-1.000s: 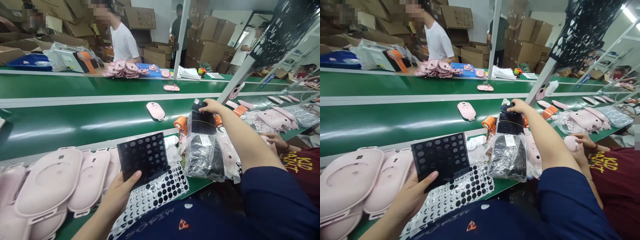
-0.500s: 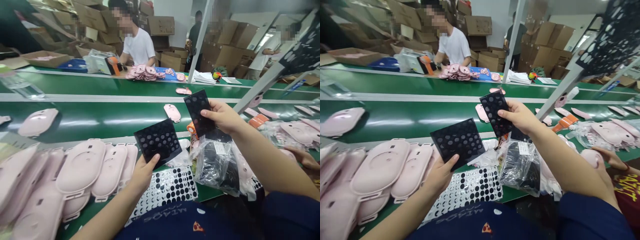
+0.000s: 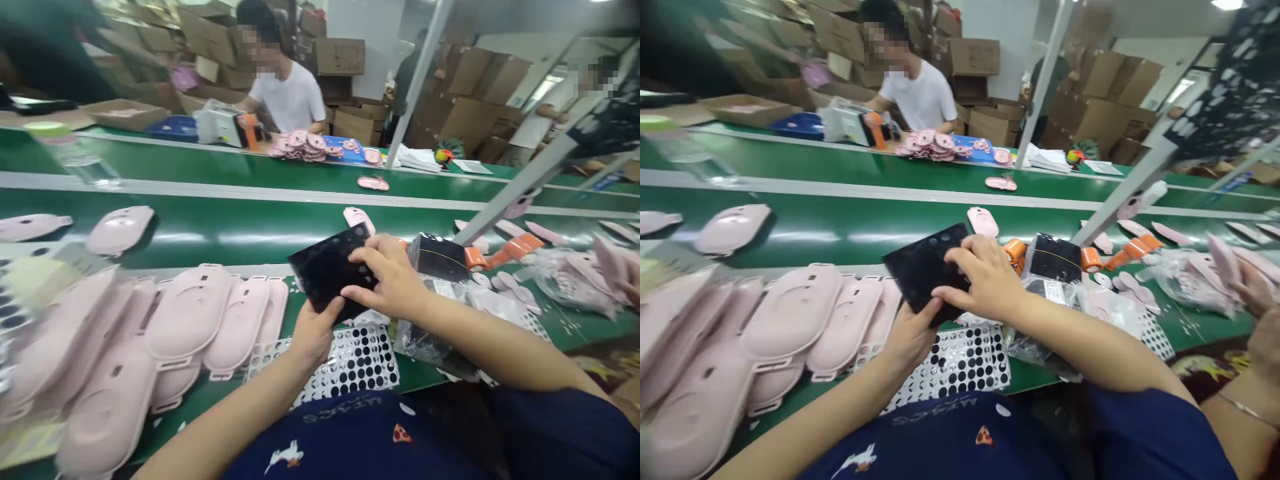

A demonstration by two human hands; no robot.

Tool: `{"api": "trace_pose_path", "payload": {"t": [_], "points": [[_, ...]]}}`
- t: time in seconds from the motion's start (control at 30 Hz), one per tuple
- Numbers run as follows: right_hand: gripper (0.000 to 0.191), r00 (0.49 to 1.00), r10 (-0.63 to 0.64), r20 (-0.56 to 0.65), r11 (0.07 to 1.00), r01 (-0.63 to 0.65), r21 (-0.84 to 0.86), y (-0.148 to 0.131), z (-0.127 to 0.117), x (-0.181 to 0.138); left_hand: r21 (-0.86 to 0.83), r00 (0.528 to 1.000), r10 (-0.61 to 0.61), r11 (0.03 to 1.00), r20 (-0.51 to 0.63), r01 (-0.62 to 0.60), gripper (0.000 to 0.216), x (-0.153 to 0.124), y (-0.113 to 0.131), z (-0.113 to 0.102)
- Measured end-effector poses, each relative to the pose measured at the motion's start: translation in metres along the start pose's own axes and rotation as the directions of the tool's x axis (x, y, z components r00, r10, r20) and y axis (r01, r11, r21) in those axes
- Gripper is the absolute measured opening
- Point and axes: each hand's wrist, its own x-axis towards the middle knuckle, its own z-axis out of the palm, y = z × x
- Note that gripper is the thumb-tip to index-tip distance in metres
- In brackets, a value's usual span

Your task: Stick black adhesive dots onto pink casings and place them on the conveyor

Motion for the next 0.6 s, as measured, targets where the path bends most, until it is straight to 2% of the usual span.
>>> {"api": "trace_pose_path", "payload": {"t": [0.07,0.1,0.13,0.17,0.2,0.27,0.3,0.4,0.6], "points": [[0.051,0.999,0.052,0.013,0.997,-0.051,-0.055,0.035,-0.015,0.010,0.022,0.996,-0.015,1.000,-0.092,0.017,0.071,0.000,0.004,-0.009],[0.050,0.988,0.148,0.047,0.983,-0.141,-0.121,0.059,-0.027,0.012,0.036,0.992,-0.012,0.999,-0.123,0.017,0.072,0.000,0.007,-0.015],[0.048,0.948,0.301,0.106,0.936,-0.273,-0.221,0.084,-0.039,0.013,0.052,0.989,-0.003,0.999,-0.151,0.011,0.074,0.001,0.010,-0.021],[0.049,0.854,0.490,0.172,0.845,-0.418,-0.332,0.110,-0.051,0.010,0.068,0.984,0.009,0.998,-0.179,0.004,0.074,0.001,0.014,-0.028],[0.051,0.711,0.656,0.252,0.735,-0.527,-0.426,0.133,-0.061,0.005,0.085,0.978,0.019,0.996,-0.208,-0.002,0.074,0.000,0.017,-0.034],[0.047,0.562,0.766,0.312,0.638,-0.601,-0.482,0.169,-0.072,-0.010,0.118,0.967,0.023,0.993,-0.253,0.007,0.072,-0.002,0.020,-0.044],[0.043,0.514,0.789,0.336,0.612,-0.618,-0.493,0.181,-0.072,-0.018,0.130,0.964,0.018,0.991,-0.265,0.018,0.071,-0.003,0.020,-0.048],[0.048,0.468,0.804,0.368,0.595,-0.633,-0.495,0.202,-0.060,-0.036,0.145,0.966,-0.012,0.988,-0.260,0.051,0.070,-0.006,0.016,-0.052],[0.054,0.491,0.784,0.381,0.621,-0.621,-0.479,0.219,-0.047,-0.037,0.179,0.988,-0.056,0.980,-0.144,0.082,0.075,-0.009,0.007,-0.053]]}}
